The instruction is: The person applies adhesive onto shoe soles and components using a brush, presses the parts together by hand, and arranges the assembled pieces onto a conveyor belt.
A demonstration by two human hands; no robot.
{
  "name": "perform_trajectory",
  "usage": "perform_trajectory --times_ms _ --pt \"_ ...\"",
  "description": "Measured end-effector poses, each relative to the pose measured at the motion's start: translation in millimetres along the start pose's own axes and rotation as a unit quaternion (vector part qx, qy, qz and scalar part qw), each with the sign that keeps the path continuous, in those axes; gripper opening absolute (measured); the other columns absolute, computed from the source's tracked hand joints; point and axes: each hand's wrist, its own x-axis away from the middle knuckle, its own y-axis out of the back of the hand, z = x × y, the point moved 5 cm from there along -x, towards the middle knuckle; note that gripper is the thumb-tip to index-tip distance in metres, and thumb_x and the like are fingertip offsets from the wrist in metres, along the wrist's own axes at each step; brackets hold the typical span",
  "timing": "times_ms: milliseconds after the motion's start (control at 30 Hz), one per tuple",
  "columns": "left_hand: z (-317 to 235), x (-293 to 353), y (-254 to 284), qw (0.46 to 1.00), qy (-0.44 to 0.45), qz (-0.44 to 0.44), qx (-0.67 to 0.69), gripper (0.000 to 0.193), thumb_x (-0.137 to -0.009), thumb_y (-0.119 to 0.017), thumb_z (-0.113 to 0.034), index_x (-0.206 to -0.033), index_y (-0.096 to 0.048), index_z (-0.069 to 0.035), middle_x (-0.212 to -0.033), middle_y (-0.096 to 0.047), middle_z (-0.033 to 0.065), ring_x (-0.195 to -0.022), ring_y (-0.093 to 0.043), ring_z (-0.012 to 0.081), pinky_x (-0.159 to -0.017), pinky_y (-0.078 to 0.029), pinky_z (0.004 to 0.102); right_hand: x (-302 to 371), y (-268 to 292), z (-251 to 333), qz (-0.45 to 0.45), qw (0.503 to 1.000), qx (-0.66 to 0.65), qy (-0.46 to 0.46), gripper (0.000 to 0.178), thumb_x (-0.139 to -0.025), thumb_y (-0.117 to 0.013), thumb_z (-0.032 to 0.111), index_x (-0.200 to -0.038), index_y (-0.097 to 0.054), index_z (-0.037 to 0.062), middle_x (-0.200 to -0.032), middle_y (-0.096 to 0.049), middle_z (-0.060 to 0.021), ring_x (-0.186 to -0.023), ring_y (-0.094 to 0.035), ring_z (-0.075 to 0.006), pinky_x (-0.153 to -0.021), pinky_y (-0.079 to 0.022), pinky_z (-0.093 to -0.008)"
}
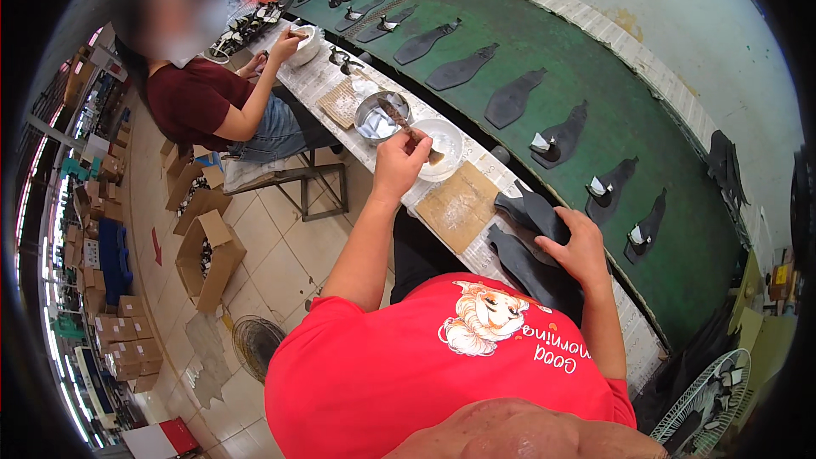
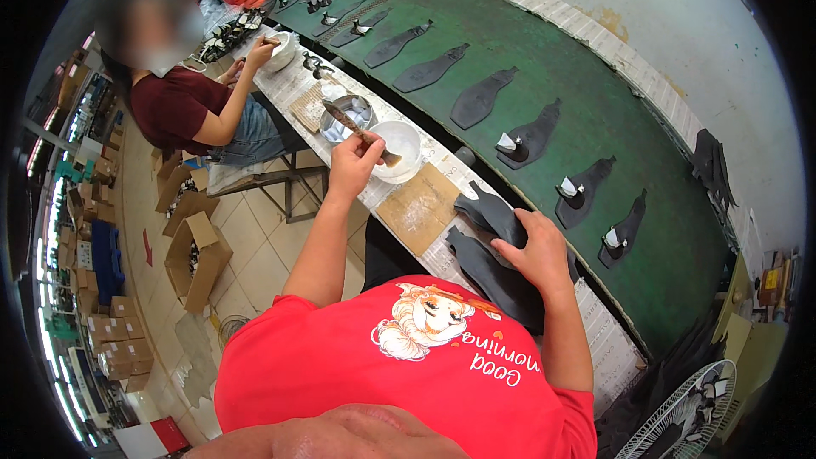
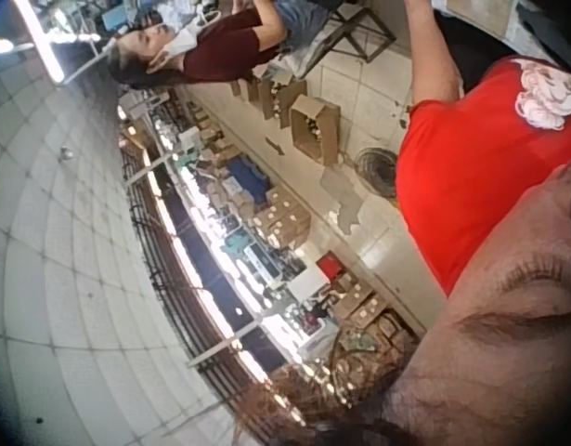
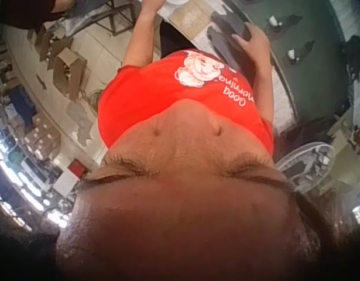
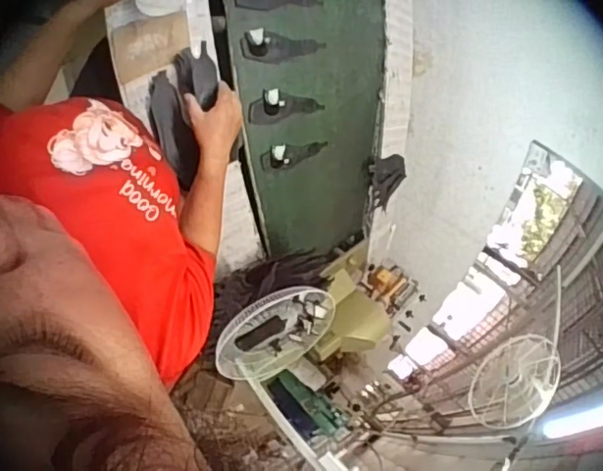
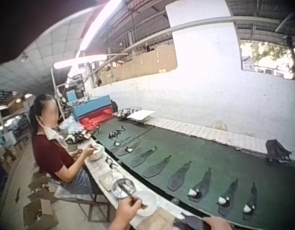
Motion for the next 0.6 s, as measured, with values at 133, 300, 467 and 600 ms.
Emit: perform_trajectory --times_ms 133,300,467,600 --pt "1.0 -0.4 0.2 1.000 -0.004 -0.003 -0.007 0.019 -0.084 -0.066 -0.017 -0.086 -0.066 0.002 -0.067 -0.066 0.0061 -0.061 -0.061 0.0099 -0.058 -0.048 0.0260 -1.0 0.8 3.7 0.031 0.999 -0.019 -0.025 0.056 -0.067 -0.077 0.033 -0.109 -0.062 -0.0015 -0.101 -0.064 -0.0180 -0.094 -0.061 -0.0343 -0.085 -0.048 -0.0389" --pt "4.2 -1.0 -0.9 1.000 -0.008 0.002 -0.009 0.020 -0.084 -0.066 -0.017 -0.085 -0.066 0.003 -0.067 -0.066 0.0062 -0.061 -0.061 0.0101 -0.059 -0.048 0.0260 1.4 -3.1 -0.4 0.033 0.999 -0.017 -0.019 0.057 -0.068 -0.077 0.034 -0.110 -0.061 -0.0011 -0.100 -0.063 -0.0177 -0.095 -0.060 -0.0344 -0.085 -0.047 -0.0408" --pt "5.6 -0.5 -1.3 1.000 -0.011 -0.004 -0.007 0.020 -0.084 -0.066 -0.017 -0.085 -0.066 0.003 -0.067 -0.066 0.0065 -0.061 -0.062 0.0102 -0.059 -0.049 0.0262 1.4 -6.8 -4.7 0.041 0.999 -0.007 -0.034 0.057 -0.068 -0.077 0.034 -0.110 -0.062 -0.0015 -0.101 -0.063 -0.0173 -0.097 -0.060 -0.0341 -0.086 -0.047 -0.0403" --pt "1.3 -1.3 -2.0 1.000 -0.002 0.002 -0.004 0.019 -0.084 -0.066 -0.017 -0.085 -0.066 0.003 -0.068 -0.067 0.0067 -0.062 -0.062 0.0103 -0.061 -0.050 0.0262 0.6 -8.3 -10.4 0.044 0.997 -0.010 -0.056 0.056 -0.068 -0.077 0.034 -0.108 -0.063 -0.0018 -0.104 -0.062 -0.0170 -0.099 -0.059 -0.0338 -0.088 -0.046 -0.0399"
